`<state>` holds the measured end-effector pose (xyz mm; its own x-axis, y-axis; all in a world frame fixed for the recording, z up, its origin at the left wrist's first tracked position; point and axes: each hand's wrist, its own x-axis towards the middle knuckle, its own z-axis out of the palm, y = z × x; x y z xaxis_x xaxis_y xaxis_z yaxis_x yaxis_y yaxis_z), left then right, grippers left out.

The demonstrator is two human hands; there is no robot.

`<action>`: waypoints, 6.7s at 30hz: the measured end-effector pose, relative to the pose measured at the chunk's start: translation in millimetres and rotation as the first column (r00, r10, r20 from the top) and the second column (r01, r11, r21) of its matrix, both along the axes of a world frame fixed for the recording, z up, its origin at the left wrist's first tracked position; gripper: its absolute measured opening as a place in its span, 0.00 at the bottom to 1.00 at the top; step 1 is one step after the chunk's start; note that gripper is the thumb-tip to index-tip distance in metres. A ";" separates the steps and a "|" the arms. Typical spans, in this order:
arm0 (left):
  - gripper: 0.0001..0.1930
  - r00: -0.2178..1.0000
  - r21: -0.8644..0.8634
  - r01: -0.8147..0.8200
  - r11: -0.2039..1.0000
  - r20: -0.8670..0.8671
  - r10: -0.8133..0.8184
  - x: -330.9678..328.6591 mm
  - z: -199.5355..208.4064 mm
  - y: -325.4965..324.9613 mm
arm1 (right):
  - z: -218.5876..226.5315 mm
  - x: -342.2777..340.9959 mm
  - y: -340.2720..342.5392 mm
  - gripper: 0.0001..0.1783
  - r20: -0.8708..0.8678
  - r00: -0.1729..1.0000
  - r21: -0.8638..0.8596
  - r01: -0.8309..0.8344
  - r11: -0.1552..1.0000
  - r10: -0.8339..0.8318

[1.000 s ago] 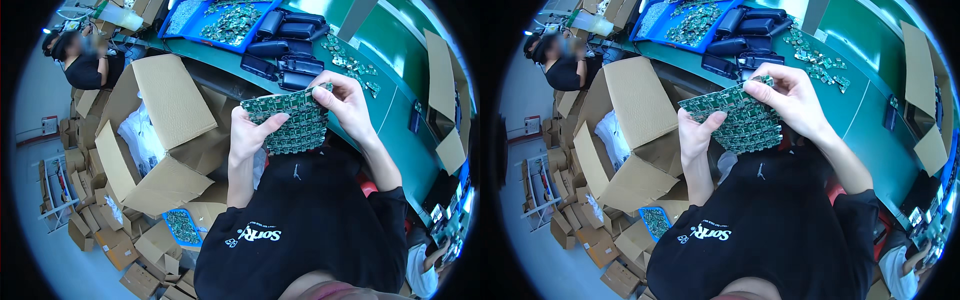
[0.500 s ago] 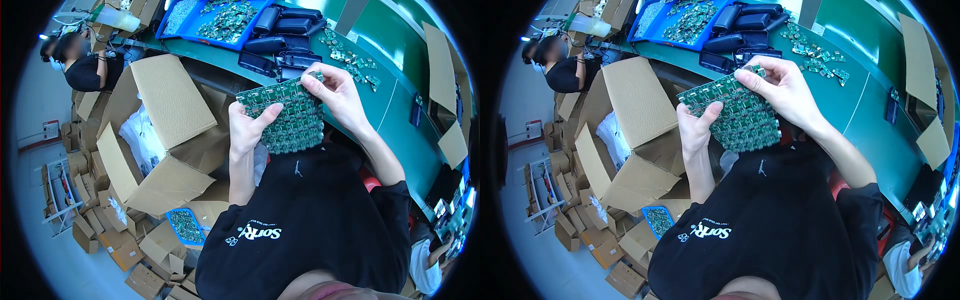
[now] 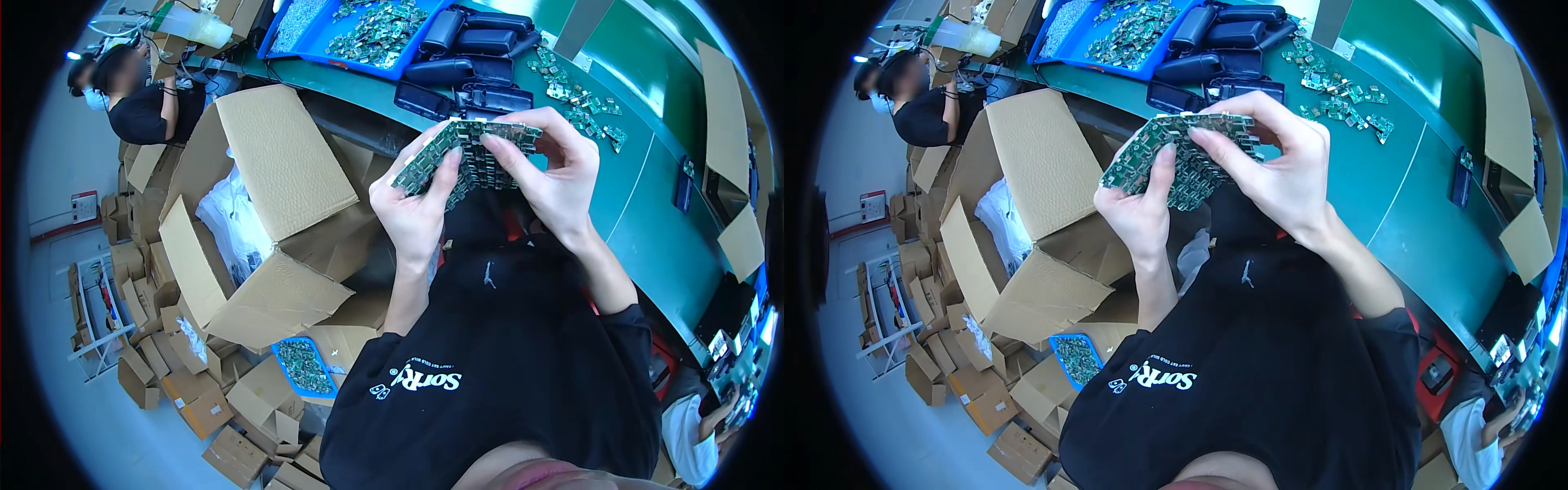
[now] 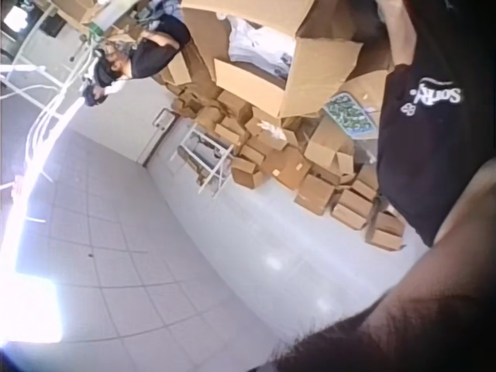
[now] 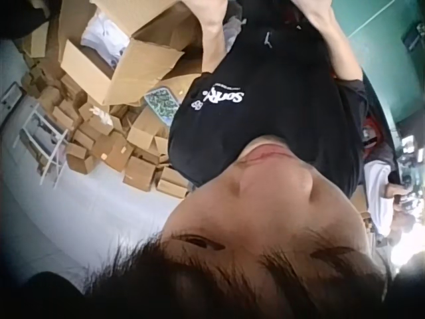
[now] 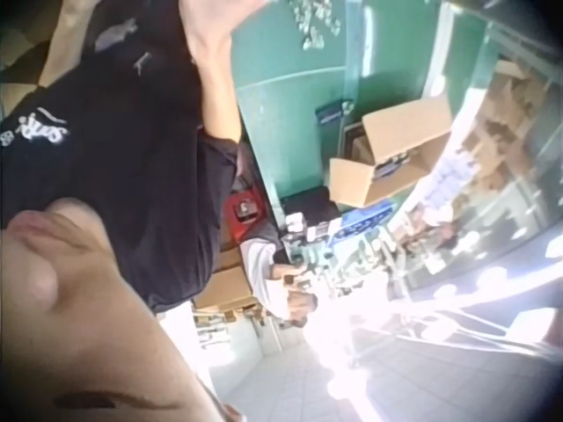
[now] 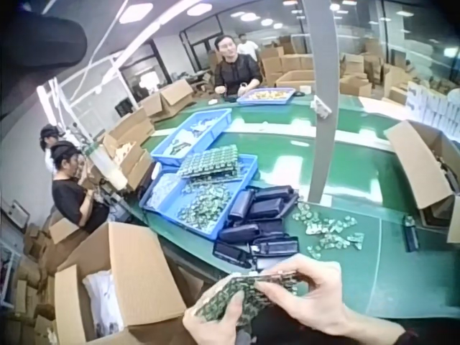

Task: The worker is assembling printed circuit boards into their respective black plastic cases and then arranging them.

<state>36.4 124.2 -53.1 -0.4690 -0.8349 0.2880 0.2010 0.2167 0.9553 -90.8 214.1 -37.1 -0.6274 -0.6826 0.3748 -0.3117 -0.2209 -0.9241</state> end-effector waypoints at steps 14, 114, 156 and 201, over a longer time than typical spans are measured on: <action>0.14 0.901 0.061 -0.138 0.989 -0.406 0.151 -40.6 24.5 -28.4 | 6.7 -0.1 -38.8 0.17 -0.412 0.842 -0.560 0.067 0.825 -0.348; 0.21 0.633 -0.657 -0.190 0.729 0.485 0.603 -109.3 -37.2 -341.0 | -27.7 -139.1 -274.6 0.24 0.069 0.987 -0.018 -0.142 0.990 0.143; 0.11 0.947 -0.156 -0.017 0.988 -0.319 -0.034 -111.4 21.7 -251.1 | 17.8 -112.6 -254.4 0.13 -0.350 0.919 0.015 -0.188 0.982 0.181; 0.16 0.940 -0.116 0.194 0.974 -0.261 -0.219 -89.1 1.8 -227.9 | 20.3 -85.4 -232.7 0.08 -0.256 0.917 0.057 -0.301 0.952 0.305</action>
